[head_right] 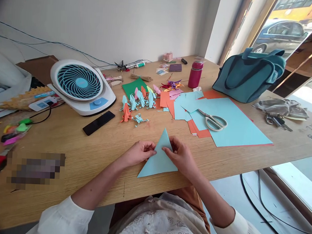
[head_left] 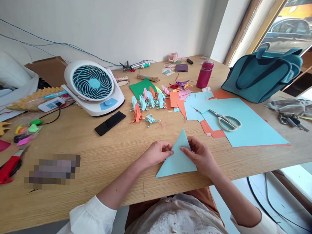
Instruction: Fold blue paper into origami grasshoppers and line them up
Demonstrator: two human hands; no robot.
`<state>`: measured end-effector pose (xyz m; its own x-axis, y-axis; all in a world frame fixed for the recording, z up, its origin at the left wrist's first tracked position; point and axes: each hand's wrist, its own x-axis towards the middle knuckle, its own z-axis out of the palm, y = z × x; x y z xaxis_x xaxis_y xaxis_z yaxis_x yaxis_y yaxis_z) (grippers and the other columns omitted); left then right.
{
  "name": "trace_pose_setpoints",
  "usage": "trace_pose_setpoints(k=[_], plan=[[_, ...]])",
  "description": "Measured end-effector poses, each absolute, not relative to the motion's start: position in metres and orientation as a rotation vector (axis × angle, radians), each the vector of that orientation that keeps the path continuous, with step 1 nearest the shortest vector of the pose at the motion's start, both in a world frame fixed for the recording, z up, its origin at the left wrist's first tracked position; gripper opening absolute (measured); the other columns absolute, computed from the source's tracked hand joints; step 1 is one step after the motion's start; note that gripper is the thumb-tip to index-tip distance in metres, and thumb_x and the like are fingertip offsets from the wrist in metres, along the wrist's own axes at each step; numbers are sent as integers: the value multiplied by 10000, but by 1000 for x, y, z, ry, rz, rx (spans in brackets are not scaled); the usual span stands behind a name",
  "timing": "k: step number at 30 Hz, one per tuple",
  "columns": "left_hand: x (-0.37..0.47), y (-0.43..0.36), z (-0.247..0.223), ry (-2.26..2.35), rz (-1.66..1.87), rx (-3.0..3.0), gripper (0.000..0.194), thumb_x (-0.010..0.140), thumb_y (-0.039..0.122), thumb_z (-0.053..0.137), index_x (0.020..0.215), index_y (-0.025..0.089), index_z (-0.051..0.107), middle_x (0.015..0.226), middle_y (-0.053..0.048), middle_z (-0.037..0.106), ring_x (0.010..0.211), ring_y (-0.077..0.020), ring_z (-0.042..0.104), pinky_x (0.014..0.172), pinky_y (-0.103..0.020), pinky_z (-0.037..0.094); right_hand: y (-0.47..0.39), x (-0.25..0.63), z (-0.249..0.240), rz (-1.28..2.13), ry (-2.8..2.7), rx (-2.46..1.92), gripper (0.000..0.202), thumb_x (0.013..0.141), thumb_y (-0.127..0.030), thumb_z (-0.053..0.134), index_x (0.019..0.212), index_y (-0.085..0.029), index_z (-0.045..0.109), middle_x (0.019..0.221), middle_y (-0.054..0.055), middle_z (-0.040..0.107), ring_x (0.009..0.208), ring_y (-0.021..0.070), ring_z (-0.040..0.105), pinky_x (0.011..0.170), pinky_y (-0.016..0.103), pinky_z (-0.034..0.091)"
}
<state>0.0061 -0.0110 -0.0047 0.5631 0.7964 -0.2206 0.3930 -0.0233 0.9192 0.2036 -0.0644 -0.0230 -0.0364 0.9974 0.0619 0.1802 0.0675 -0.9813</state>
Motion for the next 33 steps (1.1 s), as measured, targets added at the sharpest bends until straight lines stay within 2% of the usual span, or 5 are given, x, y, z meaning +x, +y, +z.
trace_pose_setpoints(k=[9,15,21,28,33], plan=[[11,1,-1,1105,422,1817,203,739,167,556,799,184,749,695,0,692,627,-139,587,574,-229,403,-68,201,-24,646,-1628,-1491,95,879,-312,604,905,-227,570,687,-40,484,613,137,441,559,270,363],[15,4,-3,1139,412,1869,217,704,111,536,772,176,731,666,4,673,614,-132,578,560,-226,382,-71,201,-25,402,-1794,-1414,56,911,-245,583,955,-240,548,762,-19,525,672,152,499,613,277,403],[16,13,-6,1110,389,1823,147,701,135,572,713,176,712,642,12,655,611,-127,571,557,-218,385,-76,199,-22,335,-1911,-1262,128,961,-191,515,1070,-242,561,899,31,573,795,173,548,683,294,435],[16,16,-4,1062,439,1662,89,670,149,586,705,170,665,615,37,614,565,-106,533,509,-200,368,-75,199,-20,387,-1776,-1281,121,930,-126,553,977,-237,568,867,9,539,745,144,516,651,277,434],[16,15,-7,1041,478,1494,43,696,202,595,691,165,618,600,47,577,531,-86,500,494,-190,363,-75,198,-18,493,-1824,-1165,339,934,-96,535,1194,-297,616,1091,44,611,975,178,603,793,312,491]])
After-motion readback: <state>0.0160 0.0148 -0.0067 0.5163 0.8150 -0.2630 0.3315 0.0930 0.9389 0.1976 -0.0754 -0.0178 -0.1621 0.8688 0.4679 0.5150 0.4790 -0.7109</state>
